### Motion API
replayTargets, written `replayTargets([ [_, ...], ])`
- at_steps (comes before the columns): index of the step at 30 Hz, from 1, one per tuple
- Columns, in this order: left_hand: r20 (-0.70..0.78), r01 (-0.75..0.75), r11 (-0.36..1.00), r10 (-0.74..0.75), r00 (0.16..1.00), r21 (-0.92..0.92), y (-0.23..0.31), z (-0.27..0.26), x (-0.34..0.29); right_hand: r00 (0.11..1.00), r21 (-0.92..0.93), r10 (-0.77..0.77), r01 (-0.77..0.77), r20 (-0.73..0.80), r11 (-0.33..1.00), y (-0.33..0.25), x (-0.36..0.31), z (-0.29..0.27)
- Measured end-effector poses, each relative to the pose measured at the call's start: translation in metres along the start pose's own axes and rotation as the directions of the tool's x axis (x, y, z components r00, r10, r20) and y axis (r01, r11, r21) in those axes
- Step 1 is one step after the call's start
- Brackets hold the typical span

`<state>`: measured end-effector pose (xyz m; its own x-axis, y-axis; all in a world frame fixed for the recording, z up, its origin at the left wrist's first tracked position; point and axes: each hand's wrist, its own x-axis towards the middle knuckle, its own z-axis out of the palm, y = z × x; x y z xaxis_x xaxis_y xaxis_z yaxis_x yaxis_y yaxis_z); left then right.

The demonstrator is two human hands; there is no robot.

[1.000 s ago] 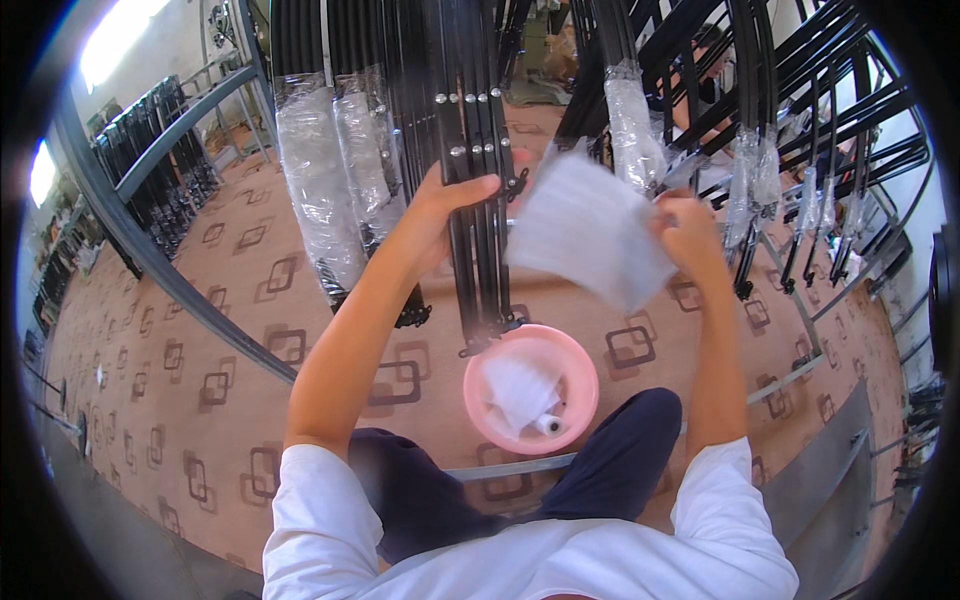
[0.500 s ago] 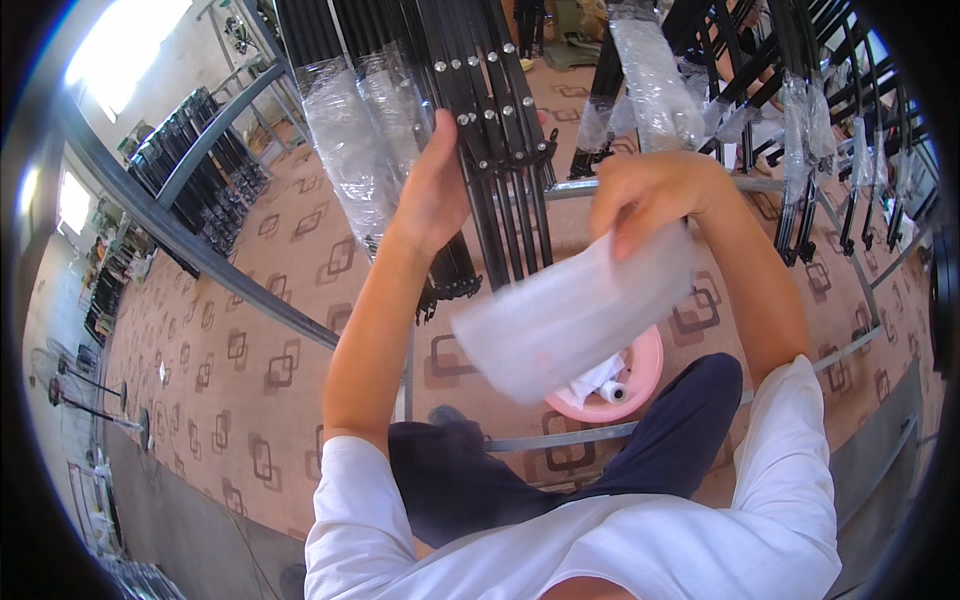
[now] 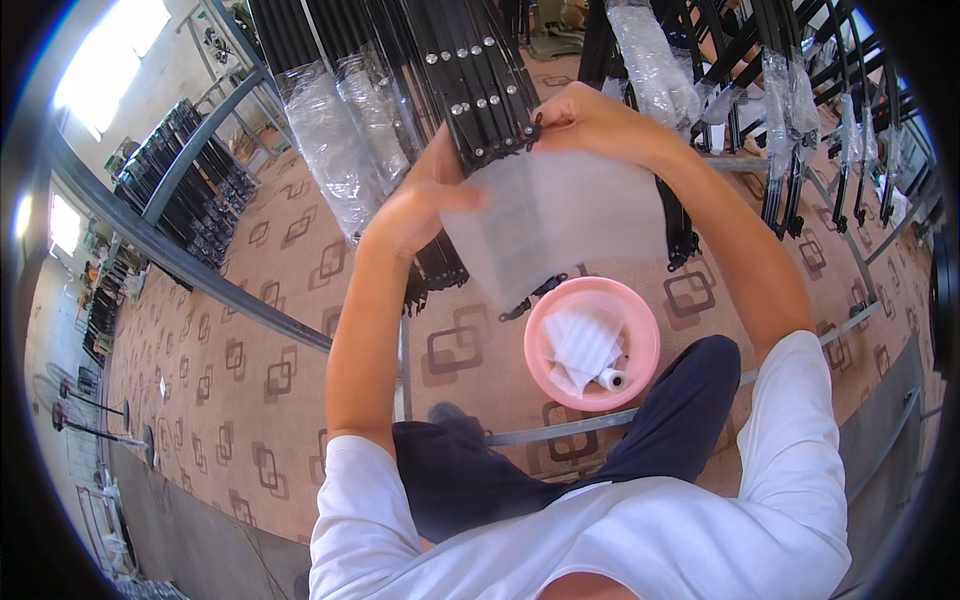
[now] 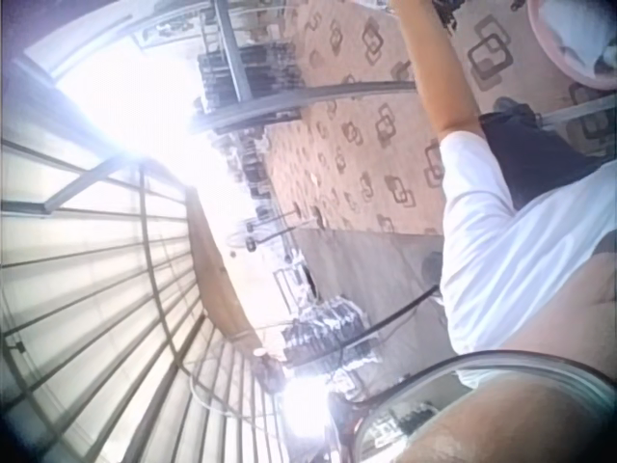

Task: The person takes sheets of protective foam from a pink bowl and wraps them around the joints of black metal frames hanging on a rack. The person then uses a roll of plastic film to secure the foam wrapping onto the frames.

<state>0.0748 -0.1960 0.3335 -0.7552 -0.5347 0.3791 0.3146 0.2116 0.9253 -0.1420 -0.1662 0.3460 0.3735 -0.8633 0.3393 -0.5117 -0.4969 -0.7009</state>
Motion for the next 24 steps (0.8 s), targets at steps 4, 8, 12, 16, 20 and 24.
replayTargets([
  [4,-0.021,0.038,0.979,-0.034,0.999,0.199,0.0,-0.001,-0.003,0.994,0.001,-0.104,0.104,0.012,0.995,0.012,0.01,0.003],
  [8,-0.146,0.05,0.718,0.073,0.987,0.694,-0.006,0.004,-0.008,0.968,0.086,-0.248,0.245,0.025,0.966,0.018,0.012,0.01],
  [12,-0.302,0.226,0.553,0.05,0.952,0.802,-0.004,0.008,-0.005,0.995,0.138,-0.029,0.016,0.097,0.99,0.015,0.007,0.004],
  [16,-0.25,-0.002,0.681,0.272,0.929,0.732,-0.033,-0.004,0.007,0.996,0.013,-0.091,0.09,0.02,0.996,0.042,0.016,0.006],
  [20,-0.276,-0.029,0.82,0.226,0.934,0.572,-0.029,0.002,0.011,0.995,-0.056,0.073,-0.069,0.071,0.996,0.039,0.018,0.004],
  [24,-0.292,0.088,0.97,-0.018,0.956,0.228,-0.013,0.004,0.015,0.999,0.178,-0.009,0.001,0.045,0.984,0.032,0.006,0.009],
])
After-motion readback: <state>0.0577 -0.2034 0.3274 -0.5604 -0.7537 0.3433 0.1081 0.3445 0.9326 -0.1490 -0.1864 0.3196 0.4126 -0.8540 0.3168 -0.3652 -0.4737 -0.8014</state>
